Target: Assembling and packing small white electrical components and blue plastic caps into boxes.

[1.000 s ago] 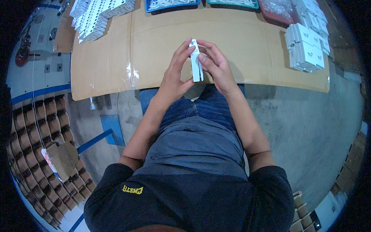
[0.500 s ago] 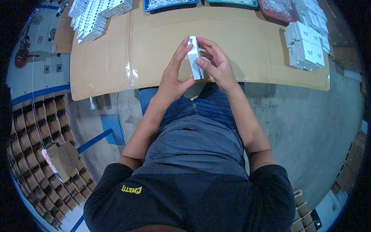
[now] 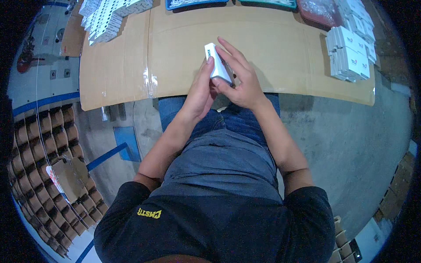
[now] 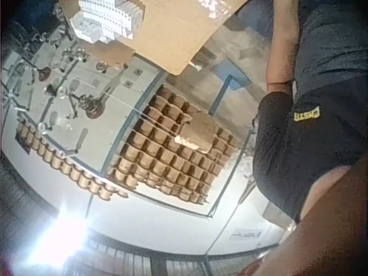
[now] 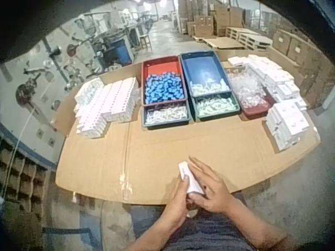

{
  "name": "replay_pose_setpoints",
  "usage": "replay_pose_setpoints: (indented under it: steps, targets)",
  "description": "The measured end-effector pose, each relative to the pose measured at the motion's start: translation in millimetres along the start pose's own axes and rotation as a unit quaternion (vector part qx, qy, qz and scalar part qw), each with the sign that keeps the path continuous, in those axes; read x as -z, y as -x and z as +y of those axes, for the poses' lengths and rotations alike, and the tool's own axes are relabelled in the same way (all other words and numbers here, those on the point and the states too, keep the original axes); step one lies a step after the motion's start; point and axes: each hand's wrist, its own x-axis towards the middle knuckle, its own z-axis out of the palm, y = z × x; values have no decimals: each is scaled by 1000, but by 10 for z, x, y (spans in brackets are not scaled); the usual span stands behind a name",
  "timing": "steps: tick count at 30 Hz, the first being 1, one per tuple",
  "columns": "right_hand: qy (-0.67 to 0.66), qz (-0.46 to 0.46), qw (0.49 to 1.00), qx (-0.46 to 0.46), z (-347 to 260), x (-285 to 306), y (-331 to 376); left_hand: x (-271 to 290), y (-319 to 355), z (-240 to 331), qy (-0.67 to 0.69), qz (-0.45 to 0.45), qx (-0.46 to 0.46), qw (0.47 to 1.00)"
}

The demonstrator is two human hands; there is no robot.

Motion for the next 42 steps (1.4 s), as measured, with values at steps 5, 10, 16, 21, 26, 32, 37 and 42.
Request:
replay_pose_setpoints:
  steps: [5, 10, 16, 21, 26, 32, 37, 42]
  targets:
    - [32, -14, 999, 16, 34, -88, 54, 94, -43, -73, -4, 27, -9, 1000]
    - [53, 13, 998, 38, 43, -168, 71, -24, -38, -110, 15, 76, -44, 996]
    - [67, 53, 995, 43, 65, -223, 99, -61, -27, -127, 5, 87, -47, 995]
    - [63, 71, 994, 59, 116, -252, 97, -66, -17, -135, 14, 89, -42, 995]
    - [10, 79, 997, 12, 97, -266, 117, -70, -21, -141, 21, 100, -45, 994]
    - [1, 12, 1000, -22, 98, -186, 77, 26, -37, -63, 72, 68, -4, 995]
    - [-182, 41, 978, -97, 63, -111, -6, 154, 0, 44, 10, -10, -44, 999]
    - [-14, 22, 997, -73, 19, -116, 108, 287, -25, 41, 44, 54, -36, 997]
